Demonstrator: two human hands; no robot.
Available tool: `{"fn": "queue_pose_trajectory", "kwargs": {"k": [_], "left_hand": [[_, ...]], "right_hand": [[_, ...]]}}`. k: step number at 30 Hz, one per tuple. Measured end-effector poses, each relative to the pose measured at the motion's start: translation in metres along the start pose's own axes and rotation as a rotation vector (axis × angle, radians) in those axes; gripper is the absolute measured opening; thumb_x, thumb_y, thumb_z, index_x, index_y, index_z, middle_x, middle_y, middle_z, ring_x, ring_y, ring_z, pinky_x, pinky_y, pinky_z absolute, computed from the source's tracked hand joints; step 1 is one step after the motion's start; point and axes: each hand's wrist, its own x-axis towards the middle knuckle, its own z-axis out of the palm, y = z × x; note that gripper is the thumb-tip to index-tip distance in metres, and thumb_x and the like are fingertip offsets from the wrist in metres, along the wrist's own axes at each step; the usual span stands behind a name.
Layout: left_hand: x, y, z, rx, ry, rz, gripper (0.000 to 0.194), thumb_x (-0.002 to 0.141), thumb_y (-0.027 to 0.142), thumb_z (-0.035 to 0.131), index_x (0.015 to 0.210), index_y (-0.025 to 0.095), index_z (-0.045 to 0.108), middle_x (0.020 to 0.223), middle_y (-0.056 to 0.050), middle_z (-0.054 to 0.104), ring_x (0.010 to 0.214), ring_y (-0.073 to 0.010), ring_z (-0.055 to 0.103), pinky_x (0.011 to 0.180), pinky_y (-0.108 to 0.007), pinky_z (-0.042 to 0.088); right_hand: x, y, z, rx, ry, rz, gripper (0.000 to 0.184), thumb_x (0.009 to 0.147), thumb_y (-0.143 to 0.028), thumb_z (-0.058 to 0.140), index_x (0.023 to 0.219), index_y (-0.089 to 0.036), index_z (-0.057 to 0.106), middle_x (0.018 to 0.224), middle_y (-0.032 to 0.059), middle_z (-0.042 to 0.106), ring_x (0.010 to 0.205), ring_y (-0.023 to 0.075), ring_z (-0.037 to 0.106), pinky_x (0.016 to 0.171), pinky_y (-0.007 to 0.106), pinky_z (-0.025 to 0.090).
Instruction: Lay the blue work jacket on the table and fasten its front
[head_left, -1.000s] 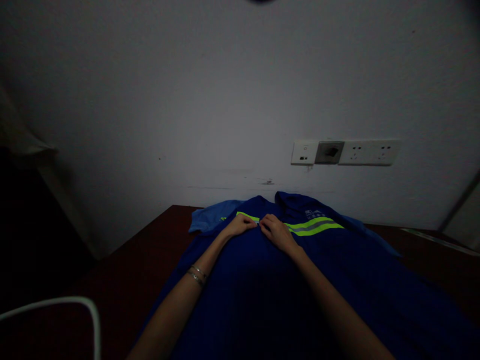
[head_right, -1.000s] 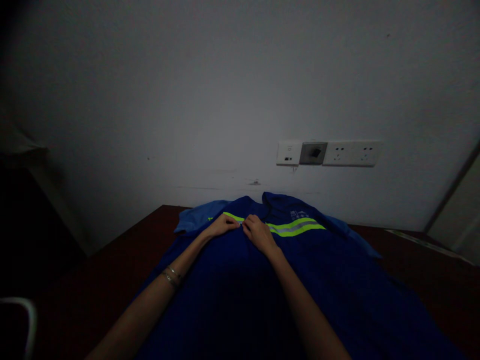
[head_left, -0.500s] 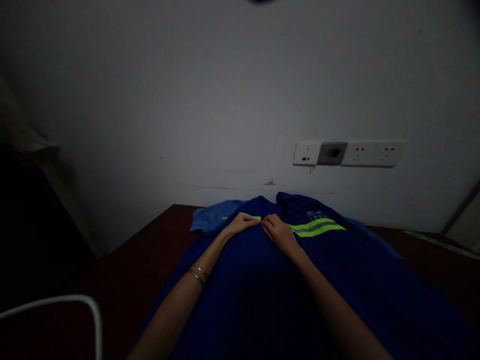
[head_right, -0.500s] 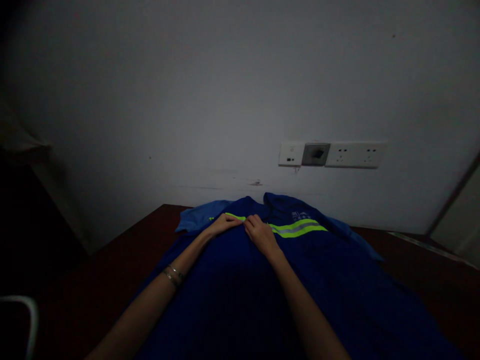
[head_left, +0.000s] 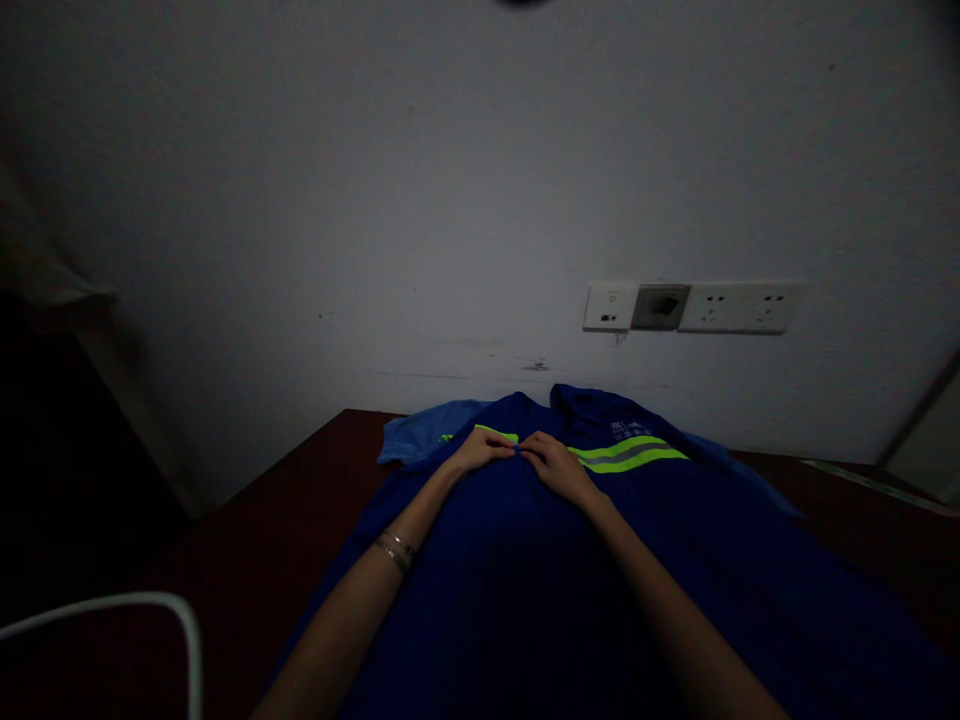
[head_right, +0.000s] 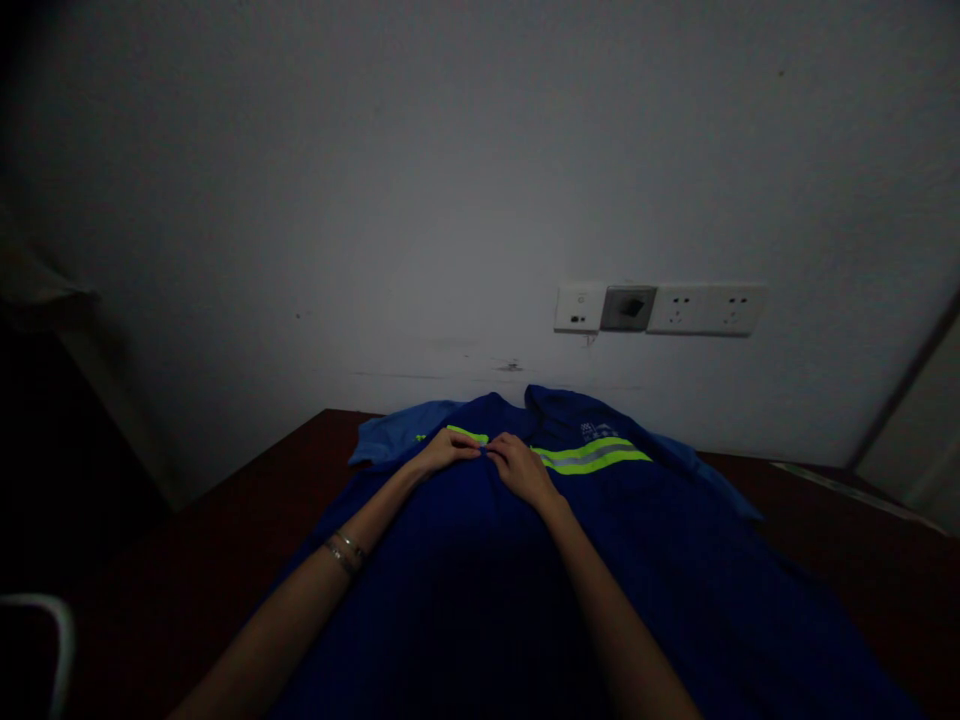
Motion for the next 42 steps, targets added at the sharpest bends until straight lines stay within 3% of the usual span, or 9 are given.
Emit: {"fn": "queue_pose_trajectory", "kwargs": {"k": [8,14,18,24,28,34,42], "left_hand": [[0.004,-0.005,-0.005,0.020,-0.037,0.005,0.028,0.057,0.024,0.069,0.081,0.010,0.070,0.078,-0.006,0.069,0.072,-0.0157,0.059,0.074,-0.028,0.044],[0.011,0.001,-0.018,0.001,0.145,-0.023,0.025,0.065,0.017,0.061,0.088,0.010,0.068,0.073,-0.006,0.067,0.062,-0.0124,0.059,0.063,-0.023,0.045],[0.012,0.012,-0.020,0.011,0.188,0.036,0.023,0.067,0.015,0.059,0.088,0.011,0.067,0.075,-0.006,0.067,0.061,-0.0112,0.058,0.060,-0.022,0.046],[0.011,0.026,-0.005,0.010,0.131,0.138,0.023,0.068,0.021,0.060,0.088,0.011,0.066,0.079,-0.007,0.066,0.067,-0.0131,0.060,0.065,-0.024,0.047],[0.006,0.036,0.006,0.088,0.101,0.186,0.022,0.068,0.020,0.059,0.087,0.011,0.067,0.080,-0.008,0.066,0.070,-0.0139,0.059,0.066,-0.024,0.045],[-0.004,0.047,0.025,0.248,0.050,0.206,0.027,0.070,0.023,0.054,0.091,0.011,0.066,0.083,-0.007,0.066,0.074,-0.0154,0.058,0.069,-0.025,0.044],[-0.007,0.045,0.061,0.295,-0.073,0.231,0.029,0.071,0.025,0.052,0.093,0.011,0.065,0.081,-0.006,0.066,0.072,-0.0157,0.059,0.067,-0.025,0.044]], "right_hand": [[0.003,0.003,0.002,0.071,-0.021,0.067,0.025,0.084,-0.025,0.043,0.096,-0.019,0.064,0.094,0.0053,0.061,0.089,0.0153,0.056,0.080,0.026,0.041],[0.003,0.000,-0.010,-0.051,0.084,0.098,0.030,0.087,-0.026,0.035,0.103,-0.020,0.060,0.099,0.0050,0.061,0.091,0.0158,0.056,0.079,0.026,0.042],[0.009,-0.012,-0.024,-0.066,0.126,0.083,0.029,0.087,-0.024,0.035,0.104,-0.021,0.059,0.102,0.0042,0.062,0.093,0.0150,0.057,0.081,0.026,0.042],[0.016,-0.035,-0.076,-0.079,0.280,0.044,0.030,0.086,-0.023,0.036,0.106,-0.020,0.058,0.097,0.0041,0.064,0.088,0.0149,0.058,0.079,0.025,0.043],[0.008,-0.031,-0.124,-0.106,0.386,0.098,0.030,0.085,-0.024,0.036,0.103,-0.019,0.060,0.093,0.0042,0.066,0.087,0.0155,0.059,0.080,0.026,0.043],[-0.033,0.004,-0.176,-0.277,0.305,0.249,0.030,0.082,-0.028,0.040,0.101,-0.020,0.061,0.095,0.0049,0.066,0.081,0.0157,0.060,0.074,0.026,0.044],[-0.091,0.043,-0.197,-0.369,0.171,0.439,0.032,0.081,-0.030,0.040,0.101,-0.018,0.062,0.096,0.0070,0.066,0.086,0.0173,0.060,0.075,0.026,0.043]]}}
